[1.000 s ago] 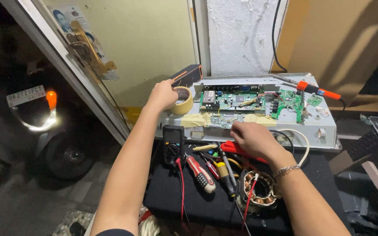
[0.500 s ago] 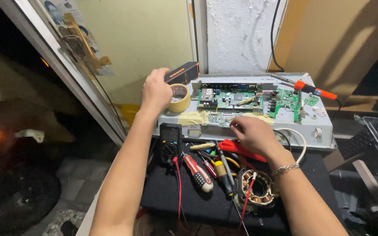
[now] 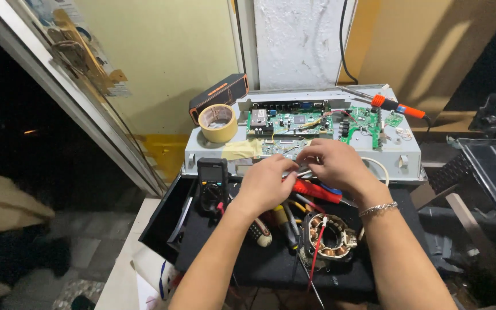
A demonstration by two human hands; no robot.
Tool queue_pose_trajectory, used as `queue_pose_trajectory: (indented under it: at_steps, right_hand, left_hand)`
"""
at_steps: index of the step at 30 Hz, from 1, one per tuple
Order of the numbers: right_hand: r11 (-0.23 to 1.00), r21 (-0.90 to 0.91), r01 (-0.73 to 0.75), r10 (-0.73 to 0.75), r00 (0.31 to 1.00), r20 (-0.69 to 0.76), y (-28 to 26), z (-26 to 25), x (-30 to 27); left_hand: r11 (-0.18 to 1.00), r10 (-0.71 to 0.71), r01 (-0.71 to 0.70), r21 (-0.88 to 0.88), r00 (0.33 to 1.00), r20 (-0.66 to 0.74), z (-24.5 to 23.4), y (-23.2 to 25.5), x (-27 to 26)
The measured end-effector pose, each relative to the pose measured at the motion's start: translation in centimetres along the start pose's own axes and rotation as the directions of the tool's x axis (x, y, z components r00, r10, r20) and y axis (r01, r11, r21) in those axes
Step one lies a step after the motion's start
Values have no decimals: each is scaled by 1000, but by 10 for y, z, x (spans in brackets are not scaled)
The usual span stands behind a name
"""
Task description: Soldering electronic components onto a circuit board and testing connections with a multimeter.
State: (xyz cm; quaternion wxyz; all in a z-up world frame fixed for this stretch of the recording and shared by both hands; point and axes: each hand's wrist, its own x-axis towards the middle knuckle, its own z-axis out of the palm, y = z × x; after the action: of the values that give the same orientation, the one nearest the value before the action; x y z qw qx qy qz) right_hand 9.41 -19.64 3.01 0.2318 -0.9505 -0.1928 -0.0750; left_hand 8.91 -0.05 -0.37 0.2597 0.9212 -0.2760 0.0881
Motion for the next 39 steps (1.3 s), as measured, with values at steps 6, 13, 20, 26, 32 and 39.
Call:
queue_pose_trajectory:
  at_steps: [6, 13, 20, 26, 32, 39]
  right_hand:
    - [998, -62, -23, 0, 941, -337, 47, 23, 9]
    - [995, 53, 89, -25, 701, -713, 67, 28, 21]
    - [953, 253, 164, 123, 554, -823, 62, 12, 14]
    - [941, 311, 131, 206, 505, -838, 70, 11, 12]
    - [822, 522, 229, 430, 351, -832, 83, 2, 13]
    - [709, 647, 278, 262, 749, -609, 48, 8, 10]
  left_hand:
    - [973, 70, -54, 226, 995, -65, 35, 10, 30]
    - [933, 108, -78, 352, 992, -65, 65, 19, 44]
    - [920, 48, -22, 392, 997, -56, 88, 11, 49]
    - [940, 17, -10, 341, 1000, -19, 92, 7, 55]
    - [999, -28, 20, -33, 966, -258, 30, 25, 54]
    - [968, 16, -154, -196, 824, -567, 32, 29, 78]
